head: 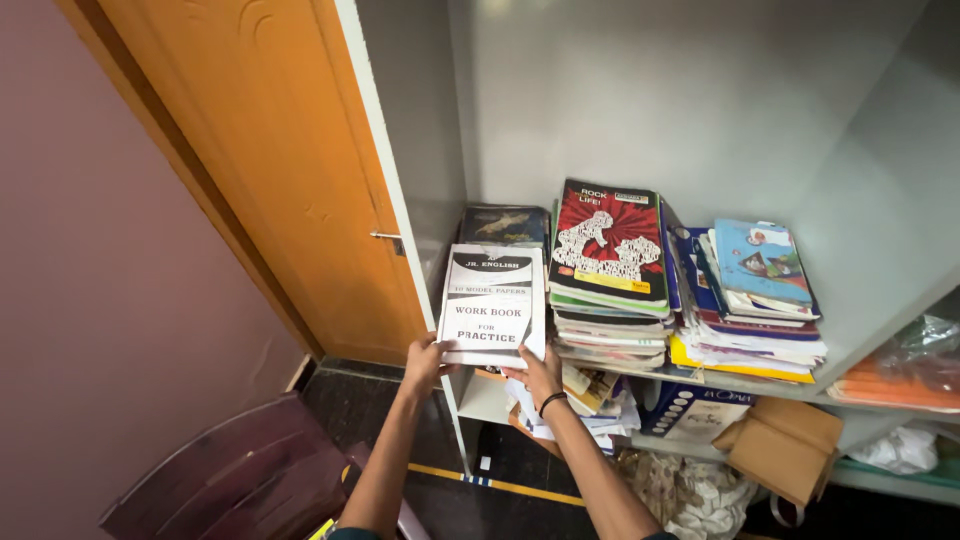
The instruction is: The person repeatedly picks up books from a white shelf and places them onto a maroon plastic chair. The person handles various books one by one, moving them from the shelf to the chair in a repetitive sequence.
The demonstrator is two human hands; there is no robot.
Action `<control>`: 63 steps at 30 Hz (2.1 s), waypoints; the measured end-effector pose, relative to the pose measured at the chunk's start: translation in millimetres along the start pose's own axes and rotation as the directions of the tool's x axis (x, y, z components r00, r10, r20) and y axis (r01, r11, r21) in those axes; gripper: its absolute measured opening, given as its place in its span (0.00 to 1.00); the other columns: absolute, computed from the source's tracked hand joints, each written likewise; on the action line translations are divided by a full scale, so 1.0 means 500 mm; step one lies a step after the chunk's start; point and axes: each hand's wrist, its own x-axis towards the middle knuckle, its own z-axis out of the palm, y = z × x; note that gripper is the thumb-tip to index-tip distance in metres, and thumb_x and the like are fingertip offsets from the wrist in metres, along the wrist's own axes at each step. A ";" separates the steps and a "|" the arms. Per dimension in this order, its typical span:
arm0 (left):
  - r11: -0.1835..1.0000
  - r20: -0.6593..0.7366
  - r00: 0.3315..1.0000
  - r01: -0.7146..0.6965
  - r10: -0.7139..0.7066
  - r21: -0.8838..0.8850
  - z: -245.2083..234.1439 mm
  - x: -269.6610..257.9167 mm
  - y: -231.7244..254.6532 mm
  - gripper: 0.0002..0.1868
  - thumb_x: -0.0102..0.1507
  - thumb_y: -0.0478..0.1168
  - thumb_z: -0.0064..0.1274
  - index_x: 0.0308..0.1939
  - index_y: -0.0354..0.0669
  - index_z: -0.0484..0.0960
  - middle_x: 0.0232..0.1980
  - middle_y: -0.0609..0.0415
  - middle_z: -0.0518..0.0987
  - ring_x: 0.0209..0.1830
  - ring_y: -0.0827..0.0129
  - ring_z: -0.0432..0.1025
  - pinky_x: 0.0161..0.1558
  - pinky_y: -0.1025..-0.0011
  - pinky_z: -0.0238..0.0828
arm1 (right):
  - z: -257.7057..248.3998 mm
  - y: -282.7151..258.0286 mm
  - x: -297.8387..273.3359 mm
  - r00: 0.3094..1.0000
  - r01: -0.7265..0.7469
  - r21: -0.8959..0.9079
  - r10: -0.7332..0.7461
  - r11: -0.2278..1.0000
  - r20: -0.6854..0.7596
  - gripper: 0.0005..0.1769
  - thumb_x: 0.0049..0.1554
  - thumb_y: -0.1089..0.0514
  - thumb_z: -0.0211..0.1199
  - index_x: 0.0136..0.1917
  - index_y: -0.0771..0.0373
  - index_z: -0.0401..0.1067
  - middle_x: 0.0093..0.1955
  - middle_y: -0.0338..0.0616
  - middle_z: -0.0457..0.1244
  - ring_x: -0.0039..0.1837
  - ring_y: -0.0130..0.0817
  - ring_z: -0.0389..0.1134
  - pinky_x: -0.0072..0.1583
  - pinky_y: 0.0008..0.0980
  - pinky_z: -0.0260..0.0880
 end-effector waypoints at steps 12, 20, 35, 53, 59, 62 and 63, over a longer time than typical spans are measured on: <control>0.999 0.094 0.995 -0.039 0.042 -0.027 -0.052 -0.139 -0.111 0.15 0.64 0.32 0.50 0.55 0.32 0.76 0.45 0.44 0.82 0.35 0.59 0.81 0.31 0.64 0.85 | -0.030 0.124 -0.158 0.995 -0.048 -0.063 0.042 0.997 -0.090 0.22 0.62 0.61 0.56 0.68 0.65 0.61 0.62 0.55 0.64 0.54 0.52 0.74 0.48 0.45 0.82; 0.998 0.103 0.994 0.038 -0.033 -0.041 -0.189 -0.244 -0.190 0.13 0.66 0.35 0.51 0.54 0.36 0.78 0.44 0.47 0.84 0.36 0.62 0.81 0.32 0.64 0.86 | 0.011 0.260 -0.284 0.992 -0.096 -0.052 0.091 0.994 -0.088 0.26 0.61 0.62 0.56 0.72 0.60 0.59 0.63 0.55 0.64 0.55 0.51 0.73 0.48 0.48 0.82; 0.941 -0.340 0.904 0.156 -0.258 -0.301 -0.578 -0.586 -0.444 0.20 0.64 0.35 0.53 0.61 0.40 0.78 0.47 0.44 0.84 0.40 0.60 0.82 0.35 0.62 0.86 | 0.210 0.547 -0.504 0.821 -0.409 -0.502 0.548 0.762 0.163 0.19 0.63 0.58 0.56 0.66 0.60 0.62 0.47 0.55 0.70 0.32 0.39 0.69 0.31 0.32 0.68; 0.802 -0.587 0.587 0.201 -0.558 -0.562 -0.748 -0.621 -0.797 0.22 0.62 0.29 0.52 0.61 0.34 0.75 0.49 0.42 0.81 0.44 0.54 0.80 0.35 0.59 0.87 | 0.262 0.986 -0.479 0.602 -0.590 -0.627 0.795 0.508 0.077 0.19 0.61 0.63 0.59 0.65 0.61 0.64 0.50 0.56 0.69 0.36 0.50 0.74 0.38 0.46 0.79; 0.851 -0.661 0.539 0.278 -0.522 -0.445 -0.771 -0.616 -0.875 0.23 0.60 0.30 0.54 0.61 0.34 0.77 0.44 0.40 0.82 0.40 0.51 0.81 0.33 0.60 0.83 | 0.203 1.102 -0.472 0.553 -0.609 -0.645 0.830 0.462 0.072 0.16 0.62 0.63 0.57 0.63 0.60 0.63 0.50 0.55 0.69 0.40 0.50 0.74 0.42 0.46 0.81; 0.874 -0.737 0.487 0.380 -0.468 -0.304 -0.779 -0.631 -0.868 0.25 0.58 0.32 0.56 0.61 0.36 0.78 0.44 0.41 0.84 0.42 0.55 0.82 0.37 0.64 0.82 | 0.144 1.165 -0.457 0.490 -0.644 -0.624 0.865 0.442 0.108 0.12 0.62 0.63 0.58 0.59 0.63 0.62 0.50 0.55 0.67 0.44 0.52 0.76 0.46 0.49 0.81; 0.872 -0.765 0.466 0.420 -0.444 -0.249 -0.783 -0.636 -0.858 0.25 0.57 0.32 0.56 0.60 0.37 0.79 0.45 0.43 0.85 0.43 0.57 0.83 0.40 0.66 0.82 | 0.123 1.175 -0.458 0.459 -0.656 -0.629 0.882 0.417 0.107 0.12 0.61 0.62 0.59 0.58 0.60 0.62 0.50 0.54 0.67 0.45 0.51 0.76 0.48 0.49 0.81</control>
